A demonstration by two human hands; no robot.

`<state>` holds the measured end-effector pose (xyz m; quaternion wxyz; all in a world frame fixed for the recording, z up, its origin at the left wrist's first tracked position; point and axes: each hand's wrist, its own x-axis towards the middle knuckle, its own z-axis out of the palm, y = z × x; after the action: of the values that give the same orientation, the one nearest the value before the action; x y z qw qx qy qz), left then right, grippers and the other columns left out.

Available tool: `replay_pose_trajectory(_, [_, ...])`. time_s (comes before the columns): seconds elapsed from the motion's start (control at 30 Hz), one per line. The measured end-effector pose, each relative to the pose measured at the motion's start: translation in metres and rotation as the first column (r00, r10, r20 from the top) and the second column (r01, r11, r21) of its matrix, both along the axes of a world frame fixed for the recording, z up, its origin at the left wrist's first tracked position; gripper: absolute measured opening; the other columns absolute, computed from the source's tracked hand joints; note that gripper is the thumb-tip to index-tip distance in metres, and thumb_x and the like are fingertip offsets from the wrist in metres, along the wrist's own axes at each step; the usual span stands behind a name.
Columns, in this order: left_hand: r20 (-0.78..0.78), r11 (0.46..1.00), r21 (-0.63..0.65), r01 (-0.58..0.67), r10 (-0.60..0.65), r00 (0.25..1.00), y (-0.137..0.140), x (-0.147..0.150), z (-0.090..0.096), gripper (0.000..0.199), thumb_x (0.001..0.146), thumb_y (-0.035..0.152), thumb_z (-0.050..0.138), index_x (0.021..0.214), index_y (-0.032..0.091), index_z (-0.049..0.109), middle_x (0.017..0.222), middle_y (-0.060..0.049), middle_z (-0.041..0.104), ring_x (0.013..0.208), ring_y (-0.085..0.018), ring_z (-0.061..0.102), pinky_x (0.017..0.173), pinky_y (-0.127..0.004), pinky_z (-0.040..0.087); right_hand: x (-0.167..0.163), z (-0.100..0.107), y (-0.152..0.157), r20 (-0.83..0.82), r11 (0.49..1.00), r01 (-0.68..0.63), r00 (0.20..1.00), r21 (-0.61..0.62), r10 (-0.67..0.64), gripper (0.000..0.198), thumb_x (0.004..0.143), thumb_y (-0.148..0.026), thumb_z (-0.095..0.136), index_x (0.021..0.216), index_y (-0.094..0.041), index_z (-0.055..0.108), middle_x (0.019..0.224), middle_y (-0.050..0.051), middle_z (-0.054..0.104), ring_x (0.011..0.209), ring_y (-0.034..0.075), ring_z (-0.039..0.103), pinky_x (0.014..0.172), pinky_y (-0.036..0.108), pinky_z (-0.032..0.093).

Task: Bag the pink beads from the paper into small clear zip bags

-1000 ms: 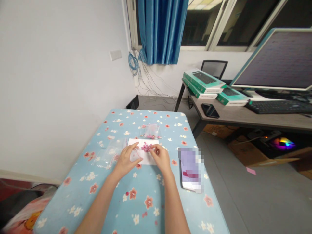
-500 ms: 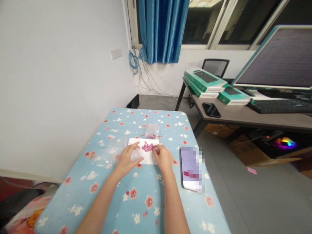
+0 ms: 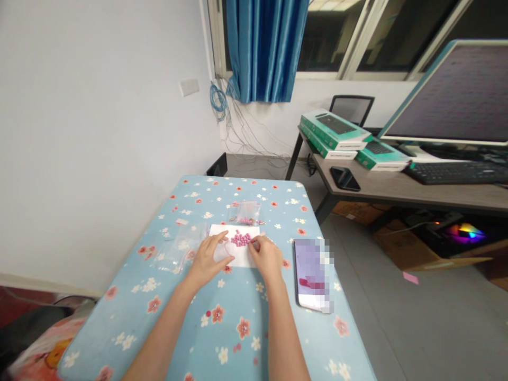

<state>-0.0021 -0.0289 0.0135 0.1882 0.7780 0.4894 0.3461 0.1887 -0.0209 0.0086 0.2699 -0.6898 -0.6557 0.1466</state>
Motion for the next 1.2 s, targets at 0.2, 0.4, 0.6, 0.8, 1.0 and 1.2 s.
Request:
replay_pose_trajectory(0.2, [-0.006, 1.0, -0.006, 0.004, -0.004, 1.0, 0.0, 0.0, -0.001, 0.068, 0.073, 0.023, 0.068, 0.132, 0.028, 0.036, 0.115, -0.003, 0.056, 0.107, -0.021, 0.051, 0.094, -0.039, 0.039, 0.002, -0.001, 0.001, -0.23, 0.998, -0.062, 0.971, 0.024, 0.066, 0.022, 0.078, -0.034, 0.054, 0.085, -0.02, 0.068, 0.06, -0.001, 0.056, 0.055, 0.013, 0.048, 0.053, 0.024, 0.03])
replay_pose_trajectory(0.4, [-0.017, 0.999, -0.007, 0.035, -0.035, 0.999, -0.001, 0.001, -0.003, 0.071, 0.071, 0.026, 0.07, 0.132, 0.028, 0.035, 0.119, -0.004, 0.054, 0.108, -0.023, 0.05, 0.095, -0.041, 0.04, -0.002, -0.002, 0.002, -0.603, 0.958, -0.284, 0.756, 0.05, 0.255, 0.024, 0.075, -0.039, 0.062, 0.08, -0.016, 0.067, 0.052, -0.005, 0.042, 0.048, 0.009, 0.034, 0.048, 0.022, 0.028])
replay_pose_trajectory(0.6, [-0.006, 0.998, -0.011, 0.06, -0.06, 0.998, -0.002, 0.003, -0.002, 0.075, 0.069, 0.028, 0.072, 0.133, 0.029, 0.032, 0.122, -0.005, 0.053, 0.111, -0.023, 0.05, 0.096, -0.041, 0.04, -0.007, -0.002, 0.0, -0.698, 0.928, -0.371, 0.655, 0.036, 0.289, 0.019, 0.074, -0.033, 0.064, 0.08, -0.016, 0.067, 0.053, -0.006, 0.037, 0.048, 0.007, 0.03, 0.047, 0.022, 0.027])
replay_pose_trajectory(0.8, [-0.009, 0.998, -0.01, 0.056, -0.056, 0.998, -0.002, 0.003, -0.001, 0.076, 0.069, 0.027, 0.072, 0.133, 0.029, 0.032, 0.121, -0.005, 0.053, 0.11, -0.023, 0.051, 0.096, -0.042, 0.041, -0.011, -0.005, 0.0, -0.696, 0.921, -0.391, 0.66, 0.002, 0.282, 0.022, 0.074, -0.034, 0.063, 0.084, -0.015, 0.068, 0.054, -0.005, 0.04, 0.048, 0.008, 0.032, 0.047, 0.022, 0.028])
replay_pose_trajectory(1.0, [-0.015, 0.999, -0.005, 0.053, -0.054, 0.998, -0.002, 0.003, -0.001, 0.074, 0.07, 0.025, 0.071, 0.133, 0.029, 0.032, 0.122, -0.005, 0.053, 0.111, -0.023, 0.05, 0.096, -0.041, 0.04, -0.002, -0.005, 0.003, -0.464, 0.978, -0.207, 0.864, 0.033, 0.198, 0.023, 0.077, -0.033, 0.057, 0.088, -0.016, 0.069, 0.061, -0.001, 0.054, 0.055, 0.012, 0.044, 0.053, 0.023, 0.033])
replay_pose_trajectory(1.2, [-0.011, 0.999, -0.004, 0.041, -0.041, 0.999, -0.003, 0.003, 0.001, 0.074, 0.07, 0.024, 0.072, 0.133, 0.03, 0.033, 0.12, -0.004, 0.054, 0.11, -0.022, 0.051, 0.096, -0.04, 0.04, 0.003, -0.004, 0.002, -0.132, 0.997, -0.078, 0.988, 0.007, 0.078, 0.027, 0.08, -0.031, 0.049, 0.093, -0.02, 0.069, 0.065, 0.001, 0.061, 0.059, 0.014, 0.052, 0.056, 0.024, 0.031])
